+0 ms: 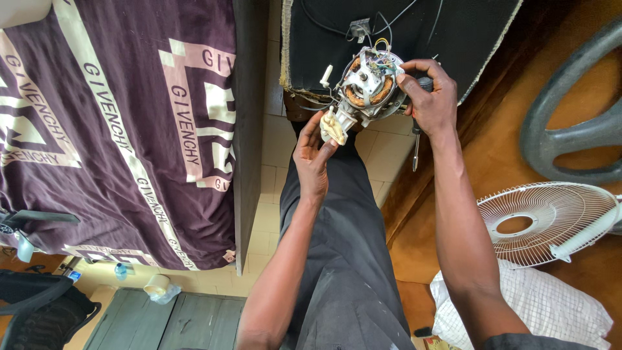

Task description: The person disassembles an electric fan motor while seated, using a screwdriver to unscrew parts. They separate the motor from its plastic housing, manipulate the gearbox components by hand, and fit parts back together while holding the assembly on their lap.

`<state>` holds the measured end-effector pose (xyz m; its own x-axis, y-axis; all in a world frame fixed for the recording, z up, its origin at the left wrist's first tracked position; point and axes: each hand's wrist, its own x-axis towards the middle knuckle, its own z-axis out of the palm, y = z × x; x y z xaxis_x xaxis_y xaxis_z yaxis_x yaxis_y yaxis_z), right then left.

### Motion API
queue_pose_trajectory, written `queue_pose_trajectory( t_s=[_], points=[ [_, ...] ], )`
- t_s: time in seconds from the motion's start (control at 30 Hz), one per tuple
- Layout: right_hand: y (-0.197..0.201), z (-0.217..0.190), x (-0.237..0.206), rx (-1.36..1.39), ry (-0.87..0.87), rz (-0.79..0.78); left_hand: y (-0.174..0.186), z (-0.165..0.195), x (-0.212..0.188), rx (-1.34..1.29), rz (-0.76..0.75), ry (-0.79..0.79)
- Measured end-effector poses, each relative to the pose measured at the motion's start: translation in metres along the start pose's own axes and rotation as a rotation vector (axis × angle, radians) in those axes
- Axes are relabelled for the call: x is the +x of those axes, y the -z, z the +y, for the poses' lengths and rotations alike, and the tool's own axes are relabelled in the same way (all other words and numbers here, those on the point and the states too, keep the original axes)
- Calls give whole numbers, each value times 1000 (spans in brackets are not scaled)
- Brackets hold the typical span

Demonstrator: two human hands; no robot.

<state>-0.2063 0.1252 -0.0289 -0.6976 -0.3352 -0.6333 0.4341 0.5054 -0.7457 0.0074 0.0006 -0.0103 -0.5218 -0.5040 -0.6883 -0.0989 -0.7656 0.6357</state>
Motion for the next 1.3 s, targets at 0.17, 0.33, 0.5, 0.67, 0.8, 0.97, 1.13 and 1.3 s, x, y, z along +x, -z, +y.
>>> queue_pose_trajectory(
  t_s=[0.17, 0.33, 0.5, 0.67, 0.8, 0.97, 1.13, 1.3],
  points=[
    [2, 4, 1, 3, 52, 24, -5, 6, -5, 15, 2, 15],
    [3, 6, 4, 7, 66, 33, -4, 10, -5, 27, -16, 24],
    [5, 5, 10, -8, 162, 33, -9, 8, -3, 11, -23, 21],
    [9, 3, 20, -17, 138, 61, -19, 4, -2, 14, -30, -6],
    [14, 4, 27, 22, 128, 85, -26, 2, 6, -6, -49, -13],
    [20, 10, 33, 70, 152, 87, -33, 2, 11, -47, -54, 14],
    [25, 15, 39, 91, 174, 91, -39, -3, 14, -14, -108, -34],
    [26, 17, 42, 82, 139, 94, -40, -5, 18, -25, -125, -8]
  ],
)
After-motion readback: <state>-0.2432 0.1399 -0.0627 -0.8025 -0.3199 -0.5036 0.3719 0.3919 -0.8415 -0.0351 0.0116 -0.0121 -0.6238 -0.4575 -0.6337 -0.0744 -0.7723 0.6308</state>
